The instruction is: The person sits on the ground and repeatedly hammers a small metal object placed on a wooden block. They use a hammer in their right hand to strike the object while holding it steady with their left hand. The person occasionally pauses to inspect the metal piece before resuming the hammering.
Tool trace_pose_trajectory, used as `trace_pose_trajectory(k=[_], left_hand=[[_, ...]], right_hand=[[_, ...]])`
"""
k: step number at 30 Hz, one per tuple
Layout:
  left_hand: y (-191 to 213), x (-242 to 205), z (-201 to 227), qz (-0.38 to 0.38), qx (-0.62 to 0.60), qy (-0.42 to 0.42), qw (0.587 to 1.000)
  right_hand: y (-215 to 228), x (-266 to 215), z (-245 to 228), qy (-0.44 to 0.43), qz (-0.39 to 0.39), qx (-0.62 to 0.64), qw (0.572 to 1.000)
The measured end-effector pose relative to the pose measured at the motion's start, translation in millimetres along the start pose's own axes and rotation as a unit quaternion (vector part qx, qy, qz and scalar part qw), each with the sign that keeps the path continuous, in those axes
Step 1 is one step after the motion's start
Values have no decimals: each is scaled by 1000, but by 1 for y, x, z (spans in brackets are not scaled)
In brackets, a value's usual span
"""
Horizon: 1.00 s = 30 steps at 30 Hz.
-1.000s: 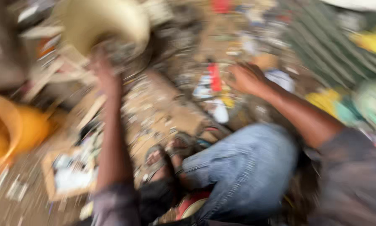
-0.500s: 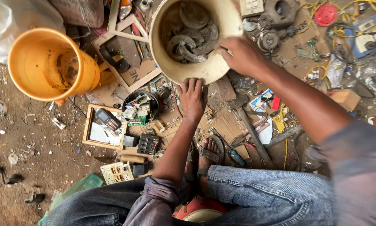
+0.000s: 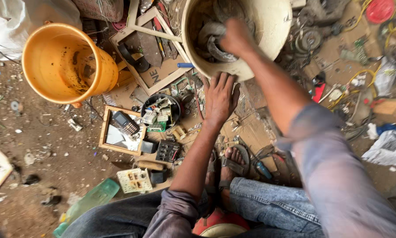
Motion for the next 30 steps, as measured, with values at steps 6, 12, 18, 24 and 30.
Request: trace_pose_trajectory(k=[6,12,18,24,30], left_hand=[[34,40,-20,52,-108,-53,991],[80,40,36,142,-399,-2,906],[98,37,83,103,-463,-60,878],[71,-8,36,45,-464,65,882],[36,-56,-37,-57,-188,250,948]], right_hand=[[168,-56,25,-25,-121,212,969],[248,-168,34,-132,-288,479,819],[226,-241,34,-138,-407,498,753],[132,-242,91,-118,-333,311,882],[29,-219,107,24,-13,24,999]])
Point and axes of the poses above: each hand's wrist, its own x-axis towards the middle knuckle, its own y-axis out of the back of the hand, z = x × y, the point moved 6 cm from there along x, towards the middle knuckle, and after that the axes turned 14 degrees about -y, right-handed, at the moved point
